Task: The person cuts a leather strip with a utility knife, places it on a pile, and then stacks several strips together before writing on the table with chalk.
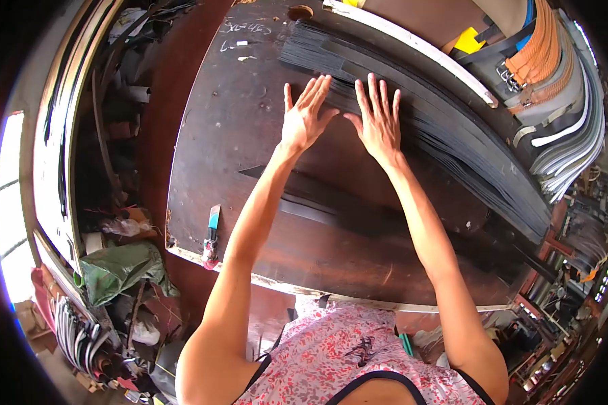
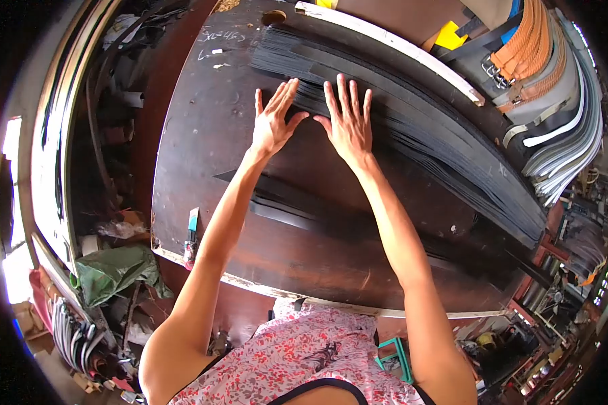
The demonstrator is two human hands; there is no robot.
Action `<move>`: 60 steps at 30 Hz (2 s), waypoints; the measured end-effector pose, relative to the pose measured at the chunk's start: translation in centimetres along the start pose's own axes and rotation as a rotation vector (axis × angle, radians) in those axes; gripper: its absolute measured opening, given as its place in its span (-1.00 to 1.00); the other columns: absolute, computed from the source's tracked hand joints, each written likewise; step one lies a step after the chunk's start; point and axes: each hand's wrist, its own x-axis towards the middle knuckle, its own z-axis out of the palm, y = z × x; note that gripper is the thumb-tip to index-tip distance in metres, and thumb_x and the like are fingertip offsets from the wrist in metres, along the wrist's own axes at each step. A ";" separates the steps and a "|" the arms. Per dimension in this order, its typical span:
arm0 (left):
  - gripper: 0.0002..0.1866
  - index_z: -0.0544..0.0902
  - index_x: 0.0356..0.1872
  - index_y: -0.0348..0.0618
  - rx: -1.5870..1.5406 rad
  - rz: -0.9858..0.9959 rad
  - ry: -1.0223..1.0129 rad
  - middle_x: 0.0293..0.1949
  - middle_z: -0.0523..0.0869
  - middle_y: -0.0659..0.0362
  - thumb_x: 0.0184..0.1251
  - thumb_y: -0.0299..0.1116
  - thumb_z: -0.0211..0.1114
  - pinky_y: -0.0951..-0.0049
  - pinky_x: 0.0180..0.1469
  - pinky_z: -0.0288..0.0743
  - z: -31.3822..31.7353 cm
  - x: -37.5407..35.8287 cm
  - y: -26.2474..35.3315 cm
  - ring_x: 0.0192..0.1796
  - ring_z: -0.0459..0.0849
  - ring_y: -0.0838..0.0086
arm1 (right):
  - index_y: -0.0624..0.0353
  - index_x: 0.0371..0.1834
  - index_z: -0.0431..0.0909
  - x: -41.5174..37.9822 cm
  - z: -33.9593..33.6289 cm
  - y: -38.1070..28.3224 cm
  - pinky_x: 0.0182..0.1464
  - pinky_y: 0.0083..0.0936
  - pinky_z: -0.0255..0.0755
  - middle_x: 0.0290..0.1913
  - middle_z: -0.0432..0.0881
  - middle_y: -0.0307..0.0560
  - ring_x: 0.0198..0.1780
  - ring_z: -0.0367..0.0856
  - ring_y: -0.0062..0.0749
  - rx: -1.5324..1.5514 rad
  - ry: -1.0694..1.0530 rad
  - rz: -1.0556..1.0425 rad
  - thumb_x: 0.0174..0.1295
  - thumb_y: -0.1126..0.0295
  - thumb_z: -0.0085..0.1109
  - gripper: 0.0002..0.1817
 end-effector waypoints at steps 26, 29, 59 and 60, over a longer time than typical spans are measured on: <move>-0.50 0.69 0.18 0.06 0.151 0.424 0.102 -0.16 0.68 0.27 0.15 -0.46 0.48 0.26 0.05 0.48 -2.4 -1.2 -1.4 -0.19 0.65 0.43 | -0.08 0.65 0.14 0.6 0.2 0.4 0.59 0.21 -0.09 0.67 0.07 -0.04 0.63 0.11 0.00 0.030 0.055 0.001 0.43 -0.18 0.02 -0.19; -0.50 0.68 0.18 0.00 0.113 0.432 0.070 -0.19 0.72 0.27 0.14 -0.50 0.46 0.31 -0.01 0.49 -2.4 -1.1 -1.5 -0.24 0.65 0.43 | -0.08 0.65 0.14 0.6 0.2 0.4 0.59 0.21 -0.08 0.67 0.07 -0.05 0.63 0.11 0.00 0.027 0.057 -0.002 0.42 -0.18 0.02 -0.19; -0.52 0.67 0.16 -0.01 0.119 0.394 0.042 -0.03 0.71 0.21 0.17 -0.53 0.44 0.30 0.04 0.52 -2.6 -0.8 -1.2 -0.06 0.70 0.37 | -0.11 0.67 0.09 0.5 0.6 0.5 0.61 0.22 -0.14 0.68 0.04 -0.06 0.66 0.04 -0.02 0.025 0.059 -0.004 0.44 -0.22 -0.03 -0.18; -0.53 0.67 0.16 -0.01 0.124 0.395 0.014 -0.01 0.71 0.20 0.17 -0.52 0.45 0.29 0.05 0.52 -2.6 -0.9 -1.3 -0.04 0.70 0.38 | -0.10 0.67 0.10 0.5 0.6 0.5 0.61 0.22 -0.13 0.68 0.04 -0.06 0.66 0.05 -0.01 0.025 0.058 -0.004 0.44 -0.21 -0.02 -0.18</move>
